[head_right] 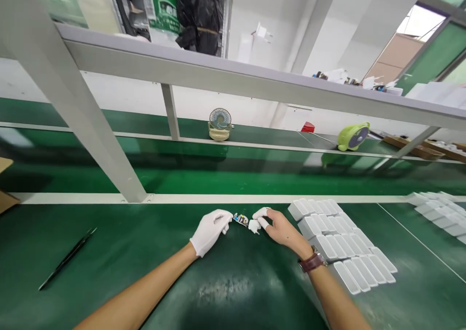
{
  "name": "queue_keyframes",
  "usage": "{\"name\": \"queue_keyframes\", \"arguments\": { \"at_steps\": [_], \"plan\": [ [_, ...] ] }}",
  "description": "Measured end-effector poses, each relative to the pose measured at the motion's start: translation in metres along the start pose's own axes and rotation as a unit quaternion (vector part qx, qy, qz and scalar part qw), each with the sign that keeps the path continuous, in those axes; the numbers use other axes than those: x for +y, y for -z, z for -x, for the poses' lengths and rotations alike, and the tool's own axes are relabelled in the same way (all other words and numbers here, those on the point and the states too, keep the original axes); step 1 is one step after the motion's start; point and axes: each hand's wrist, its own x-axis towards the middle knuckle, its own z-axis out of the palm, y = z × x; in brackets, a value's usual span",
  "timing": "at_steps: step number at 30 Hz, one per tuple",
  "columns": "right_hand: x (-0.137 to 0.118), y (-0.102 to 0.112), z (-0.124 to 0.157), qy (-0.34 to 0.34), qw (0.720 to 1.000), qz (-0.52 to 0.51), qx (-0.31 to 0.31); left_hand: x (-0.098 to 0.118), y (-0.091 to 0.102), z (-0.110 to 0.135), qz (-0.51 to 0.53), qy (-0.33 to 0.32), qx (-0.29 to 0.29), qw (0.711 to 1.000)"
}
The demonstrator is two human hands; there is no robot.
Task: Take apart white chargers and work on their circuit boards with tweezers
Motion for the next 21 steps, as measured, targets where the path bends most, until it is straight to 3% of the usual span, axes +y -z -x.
{"name": "queue_keyframes", "arguments": {
  "at_steps": [3,6,10,13,18,21],
  "plan": [
    [-0.007,-0.001,0.021,-0.021,0.999,0.026,0.013,-0.002,-0.002,0.002,-0.024,-0.001,0.022,0.999],
    [-0.018,-0.012,0.025,-0.019,0.993,0.114,0.002,-0.002,-0.002,0.002,-0.052,-0.011,0.037,0.998],
    [-0.030,-0.036,0.018,0.058,0.974,0.218,-0.031,0.001,-0.002,0.002,-0.102,-0.034,0.017,0.994],
    [-0.025,-0.047,0.014,0.081,0.970,0.228,-0.026,0.004,-0.002,0.001,-0.169,-0.052,0.009,0.984],
    [-0.012,-0.043,0.017,0.091,0.970,0.224,0.002,0.007,-0.003,-0.004,-0.256,-0.094,0.055,0.960],
    [-0.015,-0.036,0.018,0.100,0.970,0.219,0.019,0.019,-0.013,-0.007,-0.328,-0.163,0.105,0.924]
  ]
}}
